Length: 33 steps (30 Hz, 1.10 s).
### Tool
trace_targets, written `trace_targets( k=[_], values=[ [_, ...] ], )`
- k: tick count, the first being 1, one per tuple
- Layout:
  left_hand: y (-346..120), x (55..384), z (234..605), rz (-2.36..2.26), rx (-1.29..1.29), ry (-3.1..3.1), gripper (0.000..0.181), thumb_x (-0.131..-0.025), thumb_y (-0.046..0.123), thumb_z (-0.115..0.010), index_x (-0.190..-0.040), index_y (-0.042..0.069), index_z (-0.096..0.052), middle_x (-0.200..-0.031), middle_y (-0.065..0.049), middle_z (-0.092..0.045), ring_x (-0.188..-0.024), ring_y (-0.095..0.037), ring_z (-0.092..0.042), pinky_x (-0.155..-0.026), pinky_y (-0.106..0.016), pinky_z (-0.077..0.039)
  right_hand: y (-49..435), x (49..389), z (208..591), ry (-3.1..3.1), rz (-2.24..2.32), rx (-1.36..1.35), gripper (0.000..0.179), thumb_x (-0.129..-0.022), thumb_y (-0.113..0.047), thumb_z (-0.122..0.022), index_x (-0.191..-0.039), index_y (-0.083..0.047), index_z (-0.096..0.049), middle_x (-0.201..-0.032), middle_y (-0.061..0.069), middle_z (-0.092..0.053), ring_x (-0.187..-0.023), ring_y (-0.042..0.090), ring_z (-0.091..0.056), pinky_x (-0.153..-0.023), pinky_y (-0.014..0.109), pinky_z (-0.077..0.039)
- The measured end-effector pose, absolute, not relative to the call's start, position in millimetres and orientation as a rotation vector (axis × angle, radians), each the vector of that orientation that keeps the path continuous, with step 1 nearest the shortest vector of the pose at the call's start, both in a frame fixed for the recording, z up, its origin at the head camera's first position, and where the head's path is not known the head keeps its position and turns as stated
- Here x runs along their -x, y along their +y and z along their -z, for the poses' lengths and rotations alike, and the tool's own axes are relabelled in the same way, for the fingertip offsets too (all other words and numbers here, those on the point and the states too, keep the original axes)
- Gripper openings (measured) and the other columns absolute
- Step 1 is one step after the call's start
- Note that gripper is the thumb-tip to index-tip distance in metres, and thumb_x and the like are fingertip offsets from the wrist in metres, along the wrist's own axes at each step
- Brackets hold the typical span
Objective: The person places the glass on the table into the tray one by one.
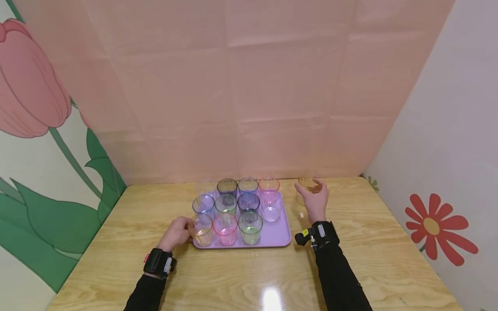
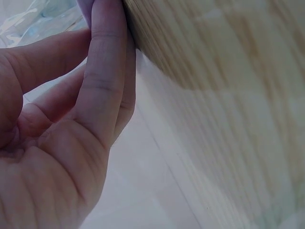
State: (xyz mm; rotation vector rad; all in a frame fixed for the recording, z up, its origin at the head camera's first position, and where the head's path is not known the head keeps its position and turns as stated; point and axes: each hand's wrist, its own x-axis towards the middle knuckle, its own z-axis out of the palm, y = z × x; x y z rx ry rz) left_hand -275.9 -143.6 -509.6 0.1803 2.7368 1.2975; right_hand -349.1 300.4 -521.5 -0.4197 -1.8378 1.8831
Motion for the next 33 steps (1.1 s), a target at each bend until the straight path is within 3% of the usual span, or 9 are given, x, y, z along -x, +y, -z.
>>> trace_targets(
  k=[9, 19, 26, 33],
  values=[
    [-142, 272, 507, -1.315, -0.184, 2.755, 0.017, -0.087, -0.009, -0.056, -0.075, 0.001, -0.062, -0.07, -0.004, -0.06, -0.062, -0.017, -0.063, -0.055, -0.028, -0.053, 279, 318, 519, -1.802, -1.999, 0.29, 0.08, -0.082, -0.014, -0.086, -0.146, -0.013, -0.039, -0.132, 0.0, -0.045, -0.126, 0.027, -0.049, -0.085, 0.018, -0.049],
    [-142, 274, 504, -1.299, -0.196, 2.759, 0.016, -0.089, -0.009, -0.056, -0.077, -0.001, -0.063, -0.071, -0.004, -0.06, -0.062, -0.016, -0.061, -0.055, -0.028, -0.052, 261, 292, 513, -1.872, -1.985, 0.241, 0.084, -0.083, -0.01, -0.085, -0.148, -0.003, -0.033, -0.137, 0.017, -0.051, -0.124, 0.027, -0.051, -0.087, 0.015, -0.05],
    [-144, 277, 505, -1.277, -0.209, 2.779, 0.018, -0.089, -0.009, -0.056, -0.075, 0.003, -0.061, -0.071, -0.004, -0.059, -0.063, -0.016, -0.061, -0.055, -0.027, -0.053, 252, 285, 507, -1.954, -1.924, 0.128, 0.079, -0.084, -0.008, -0.084, -0.147, -0.005, -0.037, -0.133, 0.011, -0.051, -0.124, 0.029, -0.049, -0.09, 0.02, -0.048],
    [-144, 273, 507, -1.256, -0.204, 2.766, 0.022, -0.097, -0.001, -0.054, -0.077, 0.001, -0.063, -0.071, -0.004, -0.058, -0.062, -0.016, -0.061, -0.055, -0.027, -0.052, 253, 273, 502, -2.133, -1.901, 0.122, 0.086, -0.085, -0.024, -0.085, -0.15, -0.009, -0.032, -0.14, 0.02, -0.05, -0.129, 0.033, -0.049, -0.085, 0.017, -0.05]
  ],
)
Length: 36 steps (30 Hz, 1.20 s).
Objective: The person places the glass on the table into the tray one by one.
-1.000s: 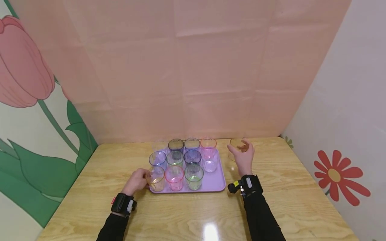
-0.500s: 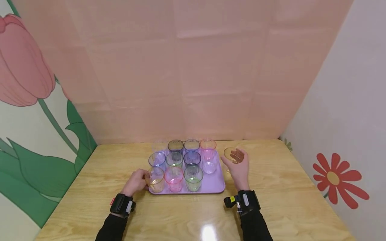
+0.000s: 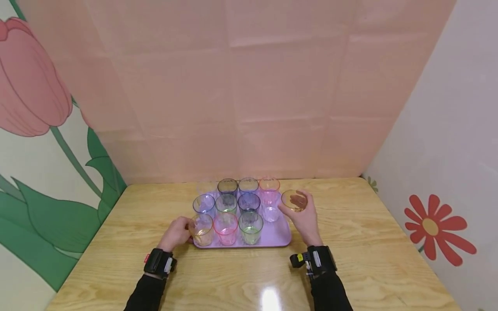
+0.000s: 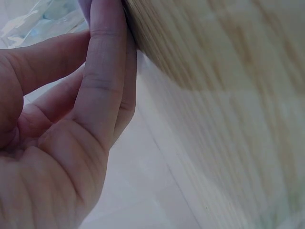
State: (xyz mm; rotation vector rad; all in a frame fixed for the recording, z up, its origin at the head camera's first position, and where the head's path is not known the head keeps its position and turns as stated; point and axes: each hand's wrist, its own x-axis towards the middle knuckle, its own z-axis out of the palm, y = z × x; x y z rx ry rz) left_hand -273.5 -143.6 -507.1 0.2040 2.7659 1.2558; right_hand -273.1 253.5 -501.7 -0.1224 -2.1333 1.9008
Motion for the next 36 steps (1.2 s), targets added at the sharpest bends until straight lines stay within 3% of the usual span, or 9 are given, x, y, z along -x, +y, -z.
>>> trace_targets(
  k=[4, 8, 12, 17, 24, 31, 36],
  values=[
    [-143, 272, 505, -1.274, -0.186, 2.733, 0.022, -0.098, -0.001, -0.053, -0.079, -0.001, -0.065, -0.071, -0.005, -0.059, -0.062, -0.016, -0.061, -0.055, -0.028, -0.053, 257, 271, 502, -2.19, -1.911, 0.108, 0.088, -0.086, -0.029, -0.083, -0.151, -0.006, -0.03, -0.142, 0.022, -0.05, -0.129, 0.033, -0.05, -0.088, 0.017, -0.05],
    [-143, 272, 505, -1.312, -0.182, 2.719, 0.017, -0.093, -0.007, -0.055, -0.08, -0.002, -0.064, -0.072, -0.005, -0.058, -0.061, -0.017, -0.063, -0.056, -0.028, -0.055, 261, 271, 501, -2.231, -1.914, 0.004, 0.081, -0.089, -0.024, -0.081, -0.15, -0.003, -0.031, -0.143, 0.025, -0.048, -0.129, 0.034, -0.05, -0.09, 0.019, -0.049],
    [-142, 274, 505, -1.314, -0.209, 2.734, 0.017, -0.092, -0.007, -0.055, -0.078, -0.001, -0.063, -0.071, -0.004, -0.058, -0.06, -0.016, -0.063, -0.055, -0.028, -0.055, 271, 267, 498, -2.351, -1.881, -0.151, 0.075, -0.091, -0.019, -0.078, -0.15, -0.006, -0.034, -0.144, 0.025, -0.044, -0.131, 0.04, -0.048, -0.092, 0.029, -0.051],
    [-143, 274, 506, -1.284, -0.205, 2.744, 0.023, -0.097, -0.001, -0.053, -0.078, -0.001, -0.064, -0.069, -0.004, -0.059, -0.059, -0.017, -0.062, -0.054, -0.027, -0.052, 282, 262, 497, -2.475, -1.927, -0.283, 0.08, -0.088, -0.015, -0.08, -0.152, -0.01, -0.03, -0.142, 0.03, -0.04, -0.132, 0.05, -0.045, -0.092, 0.04, -0.054],
    [-145, 275, 508, -1.276, -0.19, 2.735, 0.025, -0.1, 0.002, -0.052, -0.081, -0.002, -0.067, -0.071, -0.005, -0.061, -0.06, -0.016, -0.062, -0.054, -0.026, -0.05, 285, 260, 501, -2.625, -1.877, -0.375, 0.076, -0.086, -0.017, -0.082, -0.144, 0.001, -0.037, -0.136, 0.03, -0.048, -0.126, 0.046, -0.053, -0.091, 0.033, -0.055],
    [-144, 274, 508, -1.258, -0.191, 2.751, 0.024, -0.098, 0.001, -0.053, -0.078, 0.0, -0.066, -0.071, -0.004, -0.061, -0.061, -0.016, -0.061, -0.054, -0.026, -0.049, 287, 261, 504, -2.655, -1.891, -0.556, 0.074, -0.086, -0.014, -0.083, -0.146, -0.007, -0.04, -0.138, 0.027, -0.053, -0.129, 0.047, -0.051, -0.097, 0.043, -0.054],
    [-146, 274, 508, -1.287, -0.172, 2.721, 0.019, -0.094, -0.003, -0.056, -0.078, 0.001, -0.065, -0.071, -0.004, -0.06, -0.062, -0.017, -0.061, -0.055, -0.026, -0.05, 286, 261, 506, -2.689, -1.837, -0.583, 0.074, -0.085, -0.012, -0.083, -0.143, -0.001, -0.04, -0.138, 0.028, -0.054, -0.13, 0.048, -0.051, -0.1, 0.049, -0.052]
  ],
)
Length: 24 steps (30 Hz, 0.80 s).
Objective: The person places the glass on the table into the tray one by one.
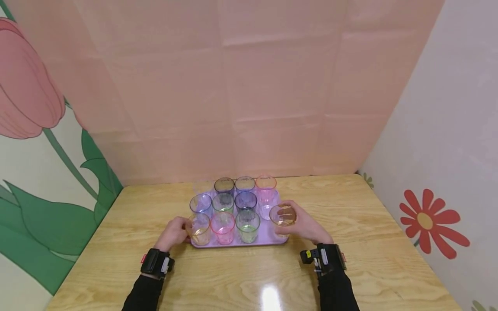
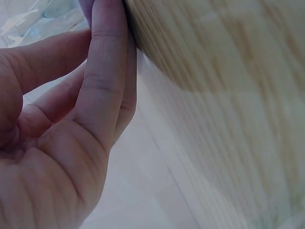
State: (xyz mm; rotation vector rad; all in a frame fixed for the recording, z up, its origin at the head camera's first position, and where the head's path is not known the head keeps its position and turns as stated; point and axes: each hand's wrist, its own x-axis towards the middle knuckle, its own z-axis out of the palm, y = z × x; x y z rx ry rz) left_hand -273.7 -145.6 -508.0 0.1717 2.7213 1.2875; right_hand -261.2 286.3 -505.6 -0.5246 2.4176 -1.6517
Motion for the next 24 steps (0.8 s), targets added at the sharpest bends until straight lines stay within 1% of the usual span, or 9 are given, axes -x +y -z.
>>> trace_targets(
  k=[2, 5, 7, 10, 11, 14, 17, 19, 24],
  values=[
    [-145, 274, 508, -1.295, -0.175, 2.713, 0.018, -0.092, -0.006, -0.057, -0.078, 0.001, -0.064, -0.071, -0.004, -0.059, -0.062, -0.016, -0.061, -0.055, -0.026, -0.051, 285, 261, 505, 2.447, 1.603, 0.516, 0.073, -0.085, -0.015, -0.084, -0.141, 0.002, -0.041, -0.138, 0.027, -0.055, -0.13, 0.046, -0.051, -0.102, 0.05, -0.05],
    [-145, 275, 509, -1.304, -0.179, 2.707, 0.016, -0.09, -0.008, -0.057, -0.078, 0.0, -0.064, -0.071, -0.004, -0.058, -0.062, -0.016, -0.061, -0.055, -0.026, -0.052, 282, 260, 503, 2.477, 1.548, 0.485, 0.072, -0.084, -0.02, -0.085, -0.139, 0.002, -0.044, -0.137, 0.025, -0.056, -0.129, 0.043, -0.053, -0.102, 0.049, -0.05],
    [-145, 275, 509, -1.311, -0.189, 2.708, 0.016, -0.089, -0.009, -0.057, -0.078, 0.0, -0.064, -0.071, -0.004, -0.058, -0.061, -0.016, -0.061, -0.055, -0.027, -0.053, 280, 259, 501, 2.469, 1.538, 0.5, 0.073, -0.084, -0.02, -0.085, -0.139, 0.002, -0.044, -0.136, 0.027, -0.056, -0.128, 0.045, -0.053, -0.101, 0.05, -0.051],
    [-146, 274, 510, -1.315, -0.199, 2.719, 0.016, -0.088, -0.009, -0.057, -0.077, 0.0, -0.063, -0.07, -0.003, -0.057, -0.061, -0.015, -0.06, -0.054, -0.027, -0.052, 278, 259, 498, 2.452, 1.533, 0.544, 0.073, -0.084, -0.017, -0.085, -0.139, 0.003, -0.043, -0.134, 0.029, -0.056, -0.126, 0.048, -0.053, -0.098, 0.045, -0.054],
    [-147, 274, 510, -1.316, -0.204, 2.724, 0.016, -0.088, -0.009, -0.057, -0.076, 0.001, -0.063, -0.07, -0.003, -0.057, -0.06, -0.015, -0.06, -0.054, -0.027, -0.052, 277, 259, 497, 2.453, 1.531, 0.561, 0.073, -0.083, -0.015, -0.085, -0.139, 0.004, -0.042, -0.134, 0.03, -0.056, -0.125, 0.049, -0.053, -0.097, 0.047, -0.054],
    [-148, 273, 510, -1.305, -0.213, 2.741, 0.017, -0.088, -0.009, -0.057, -0.076, 0.001, -0.063, -0.069, -0.002, -0.056, -0.06, -0.015, -0.059, -0.054, -0.027, -0.052, 272, 260, 496, 2.524, 1.469, 0.499, 0.074, -0.081, -0.019, -0.088, -0.136, 0.002, -0.045, -0.132, 0.026, -0.058, -0.123, 0.045, -0.055, -0.098, 0.05, -0.053],
    [-147, 273, 509, -1.299, -0.205, 2.742, 0.017, -0.089, -0.008, -0.057, -0.076, 0.002, -0.063, -0.068, -0.002, -0.056, -0.061, -0.015, -0.059, -0.054, -0.027, -0.051, 265, 259, 494, 2.597, 1.374, 0.401, 0.077, -0.077, -0.026, -0.09, -0.134, 0.001, -0.045, -0.13, 0.021, -0.059, -0.123, 0.04, -0.056, -0.1, 0.056, -0.049],
    [-147, 273, 509, -1.299, -0.2, 2.74, 0.017, -0.089, -0.008, -0.057, -0.076, 0.001, -0.063, -0.069, -0.002, -0.056, -0.061, -0.015, -0.059, -0.054, -0.027, -0.052, 259, 259, 494, 2.628, 1.317, 0.341, 0.078, -0.075, -0.029, -0.091, -0.132, 0.0, -0.045, -0.128, 0.018, -0.06, -0.121, 0.037, -0.056, -0.1, 0.053, -0.049],
    [-147, 274, 509, -1.304, -0.2, 2.729, 0.016, -0.088, -0.009, -0.057, -0.077, 0.001, -0.063, -0.071, -0.002, -0.057, -0.062, -0.014, -0.059, -0.055, -0.027, -0.053, 252, 255, 491, 2.638, 1.296, 0.32, 0.077, -0.075, -0.024, -0.092, -0.13, 0.002, -0.044, -0.125, 0.017, -0.06, -0.118, 0.037, -0.058, -0.097, 0.05, -0.051]
  ],
)
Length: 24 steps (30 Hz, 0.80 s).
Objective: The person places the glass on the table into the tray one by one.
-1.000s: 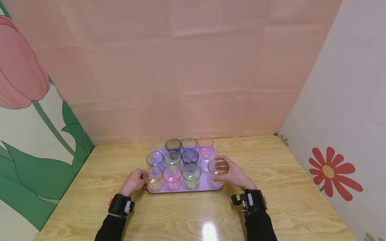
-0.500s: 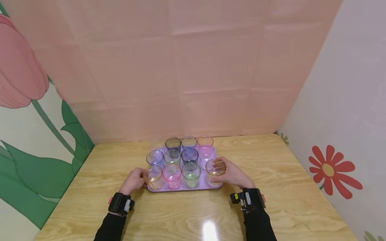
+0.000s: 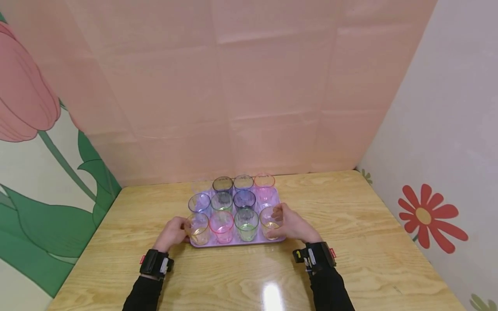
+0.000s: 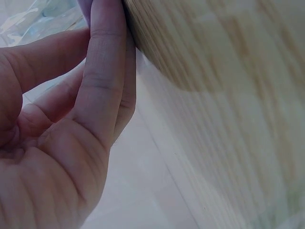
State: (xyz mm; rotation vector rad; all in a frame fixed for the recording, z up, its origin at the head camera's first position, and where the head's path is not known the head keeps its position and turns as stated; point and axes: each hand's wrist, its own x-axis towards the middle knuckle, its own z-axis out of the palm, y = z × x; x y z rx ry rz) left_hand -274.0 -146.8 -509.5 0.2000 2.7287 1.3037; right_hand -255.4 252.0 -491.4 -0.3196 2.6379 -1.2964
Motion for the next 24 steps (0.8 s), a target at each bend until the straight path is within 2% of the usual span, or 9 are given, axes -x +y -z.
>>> trace_targets(
  k=[5, 9, 17, 20, 24],
  values=[
    [-148, 275, 510, -1.299, -0.192, 2.727, 0.017, -0.092, -0.005, -0.056, -0.077, 0.001, -0.064, -0.07, -0.002, -0.059, -0.062, -0.014, -0.06, -0.054, -0.026, -0.051, 248, 254, 491, 2.617, 1.335, 0.351, 0.076, -0.076, -0.016, -0.091, -0.13, 0.007, -0.043, -0.126, 0.021, -0.061, -0.118, 0.04, -0.058, -0.099, 0.053, -0.05],
    [-149, 274, 509, -1.283, -0.194, 2.736, 0.019, -0.093, -0.004, -0.056, -0.076, 0.002, -0.064, -0.07, -0.002, -0.058, -0.061, -0.014, -0.06, -0.054, -0.025, -0.05, 249, 252, 490, 2.609, 1.334, 0.377, 0.077, -0.076, -0.016, -0.091, -0.132, 0.009, -0.043, -0.126, 0.022, -0.06, -0.119, 0.041, -0.057, -0.1, 0.053, -0.049],
    [-149, 271, 508, -1.289, -0.201, 2.725, 0.019, -0.093, -0.005, -0.054, -0.078, 0.0, -0.064, -0.07, -0.003, -0.057, -0.062, -0.015, -0.06, -0.056, -0.027, -0.053, 267, 247, 481, 2.614, 1.214, 0.451, 0.1, -0.075, -0.022, -0.091, -0.148, 0.011, -0.032, -0.142, 0.033, -0.048, -0.131, 0.05, -0.047, -0.098, 0.051, -0.053],
    [-150, 272, 507, -1.321, -0.206, 2.712, 0.017, -0.092, -0.007, -0.053, -0.082, -0.003, -0.066, -0.071, -0.004, -0.058, -0.063, -0.016, -0.061, -0.056, -0.029, -0.055, 274, 245, 477, 2.604, 1.206, 0.443, 0.1, -0.08, -0.025, -0.088, -0.151, 0.011, -0.028, -0.147, 0.036, -0.042, -0.133, 0.051, -0.044, -0.098, 0.051, -0.053],
    [-151, 274, 506, -1.389, -0.176, 2.733, 0.018, -0.098, -0.004, -0.051, -0.098, -0.007, -0.069, -0.073, -0.005, -0.06, -0.062, -0.019, -0.063, -0.056, -0.03, -0.055, 280, 244, 474, 2.635, 1.217, 0.409, 0.091, -0.09, -0.032, -0.078, -0.153, 0.011, -0.027, -0.149, 0.035, -0.04, -0.135, 0.052, -0.042, -0.101, 0.056, -0.049]
  ],
)
